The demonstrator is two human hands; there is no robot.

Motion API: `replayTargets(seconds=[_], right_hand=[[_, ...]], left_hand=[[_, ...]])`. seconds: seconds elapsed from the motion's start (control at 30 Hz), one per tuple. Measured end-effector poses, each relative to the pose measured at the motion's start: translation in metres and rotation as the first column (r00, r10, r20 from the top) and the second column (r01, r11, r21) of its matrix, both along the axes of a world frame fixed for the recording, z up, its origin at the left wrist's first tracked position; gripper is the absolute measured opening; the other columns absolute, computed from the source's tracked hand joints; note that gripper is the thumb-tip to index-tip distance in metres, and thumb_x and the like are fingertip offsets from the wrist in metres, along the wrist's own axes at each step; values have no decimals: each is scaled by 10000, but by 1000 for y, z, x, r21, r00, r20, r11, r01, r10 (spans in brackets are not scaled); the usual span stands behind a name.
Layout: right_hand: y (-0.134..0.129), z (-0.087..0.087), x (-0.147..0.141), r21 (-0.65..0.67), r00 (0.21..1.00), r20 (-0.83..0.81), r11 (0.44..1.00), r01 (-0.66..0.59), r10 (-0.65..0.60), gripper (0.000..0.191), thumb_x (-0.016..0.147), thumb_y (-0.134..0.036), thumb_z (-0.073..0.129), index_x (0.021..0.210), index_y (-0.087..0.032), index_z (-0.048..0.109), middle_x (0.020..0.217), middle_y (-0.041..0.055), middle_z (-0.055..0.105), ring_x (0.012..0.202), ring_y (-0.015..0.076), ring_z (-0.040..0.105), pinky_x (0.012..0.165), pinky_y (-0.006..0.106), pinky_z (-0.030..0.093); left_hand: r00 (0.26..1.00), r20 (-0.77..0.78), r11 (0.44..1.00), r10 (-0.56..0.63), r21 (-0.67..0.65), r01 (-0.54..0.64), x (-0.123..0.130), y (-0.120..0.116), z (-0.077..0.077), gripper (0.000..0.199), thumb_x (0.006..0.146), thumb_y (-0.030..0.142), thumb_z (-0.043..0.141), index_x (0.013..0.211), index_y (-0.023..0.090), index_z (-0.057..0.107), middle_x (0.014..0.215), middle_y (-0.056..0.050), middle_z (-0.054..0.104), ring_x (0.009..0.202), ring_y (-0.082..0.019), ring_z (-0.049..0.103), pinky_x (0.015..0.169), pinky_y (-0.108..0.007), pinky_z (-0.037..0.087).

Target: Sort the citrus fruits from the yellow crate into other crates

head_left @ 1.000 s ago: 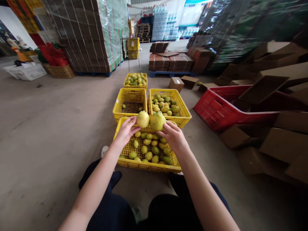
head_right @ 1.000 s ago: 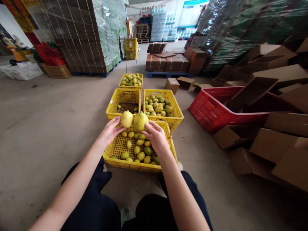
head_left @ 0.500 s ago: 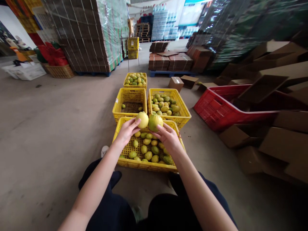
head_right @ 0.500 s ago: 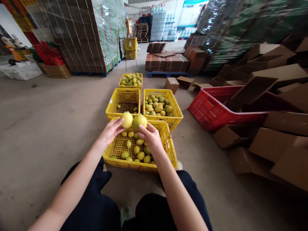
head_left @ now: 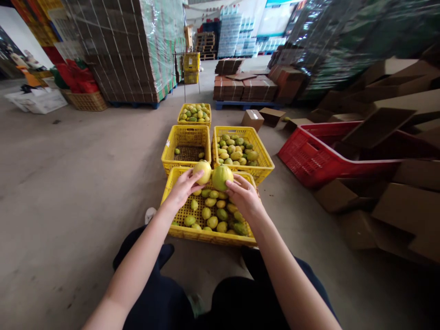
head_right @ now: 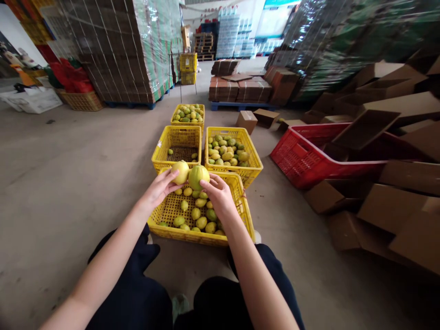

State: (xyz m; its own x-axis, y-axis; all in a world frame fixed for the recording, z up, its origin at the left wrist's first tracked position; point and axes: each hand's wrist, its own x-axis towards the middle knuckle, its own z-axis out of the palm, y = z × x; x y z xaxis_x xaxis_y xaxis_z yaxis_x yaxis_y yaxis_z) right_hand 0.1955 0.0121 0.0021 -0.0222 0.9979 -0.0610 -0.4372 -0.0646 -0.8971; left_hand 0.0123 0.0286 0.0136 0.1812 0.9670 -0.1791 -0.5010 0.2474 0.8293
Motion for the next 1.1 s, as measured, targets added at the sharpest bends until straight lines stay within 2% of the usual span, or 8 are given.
replayTargets(seconds=[0.13,0.23,0.33,0.47,0.63,0.77,0.9,1.1], right_hand=[[-1,4,3,-10,1000,-22,1000,-21,21,299,593,-302,841,869,-235,750,872,4,753,784,150,671,666,230,510],[0,5,6,-50,996,-82,998,-35,31,313,619,-298,797,926,-260,746,881,-14,758,736,145,678,670,246,543],[2,3,8,-63,992,-119,997,-54,47,307,641,-312,750,945,-273,731,875,-10,764,739,187,701,710,325,586],[4,0,6,-60,992,-121,997,-52,45,219,647,-382,745,816,-245,716,820,36,763,835,283,725,755,441,608],[3,2,0,-56,992,-109,996,-63,57,346,671,-465,762,913,-219,733,883,51,775,851,287,735,752,417,617],[2,5,1,-29,990,-128,998,-56,51,350,678,-431,784,945,-209,735,940,42,775,863,271,734,769,394,614],[2,5,2,-31,987,-148,997,-70,65,349,680,-422,783,944,-199,736,913,48,773,888,279,729,767,392,614],[-1,7,3,15,987,-147,998,-68,69,306,696,-354,776,964,-219,720,925,31,759,916,244,706,771,351,598]], left_hand=[[1000,-19,999,-25,26,26,-2,0,-1,282,738,267,803,980,144,729,1034,-107,708,976,-231,672,944,-402,545],[999,-31,1000,17,-4,-17,-5,2,-2,244,745,317,798,904,151,717,957,-87,708,880,-195,665,898,-386,553],[999,-19,998,42,-39,-43,-5,3,-1,210,754,320,788,863,160,707,918,-70,704,829,-164,646,865,-347,553],[998,57,996,31,-88,-26,-1,0,3,149,786,247,741,882,137,712,926,-72,711,810,-166,652,866,-355,561],[992,115,987,47,-157,-29,2,-2,8,111,851,172,631,901,121,716,965,-85,720,825,-177,664,902,-417,565],[995,94,996,25,-85,-17,2,-2,7,125,835,191,678,924,113,719,1003,-104,723,926,-207,672,916,-412,563],[998,44,999,-34,-1,34,2,-2,2,258,785,296,759,968,117,724,1021,-127,724,1028,-258,659,913,-416,558],[997,-27,991,-77,110,79,1,-1,-4,394,717,415,809,982,137,722,1069,-123,713,1073,-257,641,939,-391,536]])
